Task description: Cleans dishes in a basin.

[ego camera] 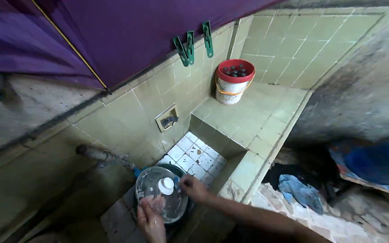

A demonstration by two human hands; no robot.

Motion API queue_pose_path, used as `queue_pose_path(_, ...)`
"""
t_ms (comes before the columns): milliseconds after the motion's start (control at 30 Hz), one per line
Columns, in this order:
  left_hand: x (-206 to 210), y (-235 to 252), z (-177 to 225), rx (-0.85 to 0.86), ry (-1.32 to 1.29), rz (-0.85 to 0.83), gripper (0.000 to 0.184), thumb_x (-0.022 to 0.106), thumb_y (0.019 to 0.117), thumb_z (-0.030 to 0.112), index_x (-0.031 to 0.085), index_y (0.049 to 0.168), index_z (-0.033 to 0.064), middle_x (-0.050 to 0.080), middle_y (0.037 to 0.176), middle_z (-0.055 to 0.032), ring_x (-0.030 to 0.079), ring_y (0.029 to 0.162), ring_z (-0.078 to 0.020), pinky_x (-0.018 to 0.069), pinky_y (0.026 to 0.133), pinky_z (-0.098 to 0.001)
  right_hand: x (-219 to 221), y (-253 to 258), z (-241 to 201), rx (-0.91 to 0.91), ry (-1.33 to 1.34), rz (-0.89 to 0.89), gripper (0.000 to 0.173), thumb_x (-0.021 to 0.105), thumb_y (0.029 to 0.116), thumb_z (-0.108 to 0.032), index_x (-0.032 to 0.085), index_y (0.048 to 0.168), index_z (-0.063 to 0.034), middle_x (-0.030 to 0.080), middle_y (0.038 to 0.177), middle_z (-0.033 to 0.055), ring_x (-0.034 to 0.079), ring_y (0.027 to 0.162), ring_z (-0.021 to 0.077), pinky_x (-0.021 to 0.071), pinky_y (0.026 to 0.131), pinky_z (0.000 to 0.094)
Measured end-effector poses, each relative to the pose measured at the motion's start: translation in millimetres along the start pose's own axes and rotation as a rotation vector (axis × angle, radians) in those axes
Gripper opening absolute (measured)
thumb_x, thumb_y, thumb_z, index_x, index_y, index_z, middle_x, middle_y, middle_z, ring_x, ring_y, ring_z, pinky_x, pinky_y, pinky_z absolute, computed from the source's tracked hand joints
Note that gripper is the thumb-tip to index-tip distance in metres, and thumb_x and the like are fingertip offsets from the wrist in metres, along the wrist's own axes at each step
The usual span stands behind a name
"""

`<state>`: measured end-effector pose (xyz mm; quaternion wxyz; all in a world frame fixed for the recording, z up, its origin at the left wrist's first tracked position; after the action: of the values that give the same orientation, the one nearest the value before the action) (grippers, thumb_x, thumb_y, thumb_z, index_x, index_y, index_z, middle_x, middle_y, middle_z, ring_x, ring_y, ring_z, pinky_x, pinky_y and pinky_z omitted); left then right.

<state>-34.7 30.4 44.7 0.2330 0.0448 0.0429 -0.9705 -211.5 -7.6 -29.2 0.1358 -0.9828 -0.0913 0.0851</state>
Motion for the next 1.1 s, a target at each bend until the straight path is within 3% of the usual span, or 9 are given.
queue_pose_path(100,7.7,-4.0,-16.9,-0.056,0.142,0.082,0.051,0.03,0.1127,0.034,0.056,0.124,-0.0087,0.071,0.09,-0.0095,0.07,0.077,-0.0097,0.0607,0.074,-0.0309,39.4,-47.6,-23.2,-0.492,-0.187,0.067,0.025,0.063,0.1022,-0.022,0.074,0.107,0.0004,0.068,0.121,0.0181,0.063,0.119,0.0273,0.0518,0.106,0.0414)
queue_pose_path(167,11.5,-14.6,-21.0,-0.061,0.228,0.05,0.052,0.033,0.1124,0.035,0.056,0.129,-0.0091,0.066,0.101,-0.0161,0.064,0.088,-0.0135,0.0556,0.084,-0.035,42.4,-37.3,-33.3,-0.659,-0.499,0.256,0.025,0.061,0.1022,-0.03,0.078,0.107,-0.0125,0.071,0.122,0.011,0.063,0.12,0.0303,0.0516,0.102,0.05)
queue_pose_path(400,12.4,-16.7,-24.4,-0.057,0.142,0.02,0.052,0.029,0.1129,0.033,0.056,0.125,-0.0096,0.07,0.093,-0.0112,0.07,0.08,-0.0105,0.0598,0.075,-0.0309,31.4,-61.3,-22.2,-0.647,-0.73,0.159,0.029,0.055,0.1055,-0.031,0.075,0.108,-0.0107,0.073,0.112,0.0085,0.067,0.108,0.0299,0.0543,0.09,0.0508)
queue_pose_path(567,9.1,-12.8,-17.9,-0.11,-0.106,0.074,0.046,0.027,0.1138,0.03,0.05,0.125,-0.008,0.071,0.077,-0.0036,0.072,0.065,-0.0096,0.0636,0.062,-0.028,-0.4,-32.2,8.9,-0.155,-0.384,0.194,0.034,0.051,0.1059,-0.025,0.072,0.115,0.0013,0.067,0.12,0.0211,0.065,0.116,0.0336,0.0516,0.104,0.0456)
queue_pose_path(733,6.9,-15.0,-23.5,-0.068,-0.157,0.081,0.046,0.027,0.1134,0.031,0.051,0.122,-0.0068,0.067,0.077,-0.0009,0.071,0.066,-0.008,0.0632,0.064,-0.0272,4.6,-48.1,9.4,-0.261,-0.368,0.127,0.04,0.054,0.1061,-0.033,0.07,0.118,0.0015,0.064,0.128,0.0233,0.062,0.122,0.0343,0.0514,0.106,0.0439)
queue_pose_path(867,-2.0,-20.2,-20.7,-0.105,-0.202,0.0,0.045,0.024,0.1133,0.033,0.052,0.116,-0.0022,0.07,0.073,0.0018,0.073,0.066,-0.0101,0.0646,0.063,-0.0293,-27.7,-20.7,29.9,0.137,0.282,0.126,0.038,0.061,0.1038,-0.027,0.053,0.125,0.0043,0.065,0.107,0.0146,0.067,0.088,0.02,0.0573,0.081,0.0365)
queue_pose_path(967,-5.9,-18.7,-39.8,-0.268,-0.228,-0.082,0.048,0.024,0.1129,0.04,0.056,0.108,0.0046,0.07,0.071,0.0032,0.071,0.063,-0.0088,0.0624,0.061,-0.0274,-44.8,-23.0,3.7,0.207,0.713,0.133,0.034,0.056,0.1069,-0.021,0.046,0.131,0.0003,0.07,0.097,0.0143,0.073,0.078,0.0232,0.0637,0.073,0.04)
queue_pose_path(1033,-3.0,-17.6,-63.1,-0.299,-0.083,-0.116,0.048,0.027,0.1129,0.039,0.055,0.119,0.0006,0.066,0.08,-0.0013,0.067,0.068,-0.0086,0.06,0.064,-0.0278,-55.1,-26.2,-17.6,0.12,0.67,0.125,0.033,0.054,0.1075,-0.016,0.048,0.134,0.0024,0.072,0.099,0.0158,0.075,0.081,0.0253,0.0652,0.075,0.0421)
queue_pose_path(1100,1.2,-20.5,-81.0,-0.318,0.113,-0.209,0.055,0.033,0.112,0.038,0.045,0.143,-0.0058,0.062,0.118,-0.021,0.065,0.101,-0.0241,0.0565,0.088,-0.0437,-57.2,-34.2,-43.1,0.013,0.422,0.11,0.033,0.055,0.1064,-0.015,0.05,0.133,0.0033,0.073,0.101,0.015,0.076,0.081,0.0238,0.0666,0.076,0.041)
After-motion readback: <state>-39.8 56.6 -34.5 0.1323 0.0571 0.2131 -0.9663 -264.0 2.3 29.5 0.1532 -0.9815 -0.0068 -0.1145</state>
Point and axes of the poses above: each hand's wrist, its own y-axis towards the middle knuckle, its own x-axis out of the palm, z = x × y, the point moved 3 cm from there along y, towards the middle knuckle
